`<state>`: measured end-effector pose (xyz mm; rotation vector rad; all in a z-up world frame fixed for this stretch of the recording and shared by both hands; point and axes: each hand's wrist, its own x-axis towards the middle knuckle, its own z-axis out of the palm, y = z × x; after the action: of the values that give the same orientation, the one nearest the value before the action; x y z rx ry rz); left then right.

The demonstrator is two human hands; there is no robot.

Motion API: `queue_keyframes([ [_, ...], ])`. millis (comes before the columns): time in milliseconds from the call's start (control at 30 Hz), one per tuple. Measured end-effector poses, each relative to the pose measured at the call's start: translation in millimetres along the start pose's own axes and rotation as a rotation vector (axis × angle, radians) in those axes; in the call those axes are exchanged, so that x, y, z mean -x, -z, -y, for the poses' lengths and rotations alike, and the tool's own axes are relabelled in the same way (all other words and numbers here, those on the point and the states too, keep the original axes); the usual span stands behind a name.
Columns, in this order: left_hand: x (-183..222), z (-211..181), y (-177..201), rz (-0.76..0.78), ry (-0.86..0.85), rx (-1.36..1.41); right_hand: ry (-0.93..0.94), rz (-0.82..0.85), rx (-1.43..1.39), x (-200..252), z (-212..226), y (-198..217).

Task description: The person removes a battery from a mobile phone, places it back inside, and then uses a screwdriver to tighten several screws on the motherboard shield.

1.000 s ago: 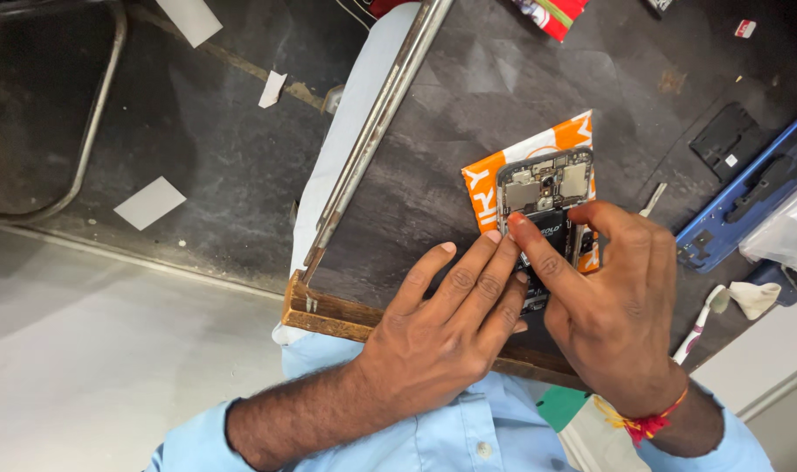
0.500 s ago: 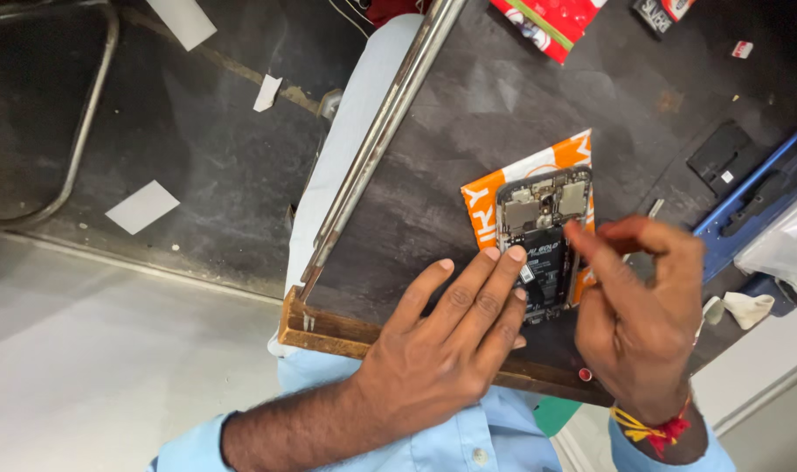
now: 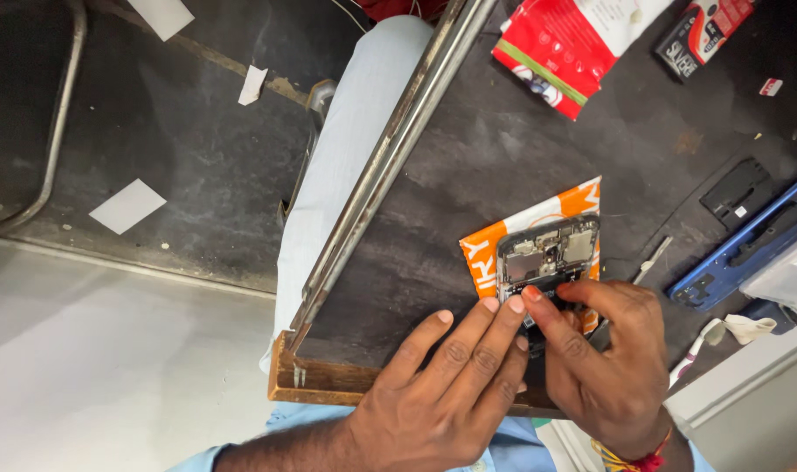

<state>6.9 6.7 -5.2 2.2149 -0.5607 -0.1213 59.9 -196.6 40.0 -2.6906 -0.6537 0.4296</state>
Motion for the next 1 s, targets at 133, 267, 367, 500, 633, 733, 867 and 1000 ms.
queue_keyframes([
  [133,2.7,-0.5,-3.0,-0.006,0.001,0.023,0.008,0.017,0.005,-4.5,-0.5,1.2],
  [267,5.7,-0.4,-3.4,0.014,0.009,0.052,-0.019,0.013,0.039,-5.6,5.0,-0.8],
  [367,5.5,-1.0,-4.6,-0.01,0.017,0.026,-0.027,0.014,0.054,-7.9,7.4,-0.8],
  [500,6.0,-0.2,-4.4,0.004,0.017,0.026,-0.035,0.022,0.058,-8.9,8.6,0.1],
  [633,5.8,-0.2,-4.3,0.002,0.023,-0.001,-0.021,0.007,0.047,-6.7,7.0,-2.3],
  [733,5.4,-0.1,-4.0,-0.003,0.023,-0.019,-0.017,-0.005,0.065,-5.2,6.9,-3.4],
  [867,5.8,-0.3,-4.8,-0.007,0.024,-0.031,-0.013,-0.012,0.044,-4.4,6.6,-4.2],
  [1000,6.4,-1.5,-5.6,-0.01,0.035,-0.026,-0.015,-0.009,0.056,-4.9,7.2,-4.2],
])
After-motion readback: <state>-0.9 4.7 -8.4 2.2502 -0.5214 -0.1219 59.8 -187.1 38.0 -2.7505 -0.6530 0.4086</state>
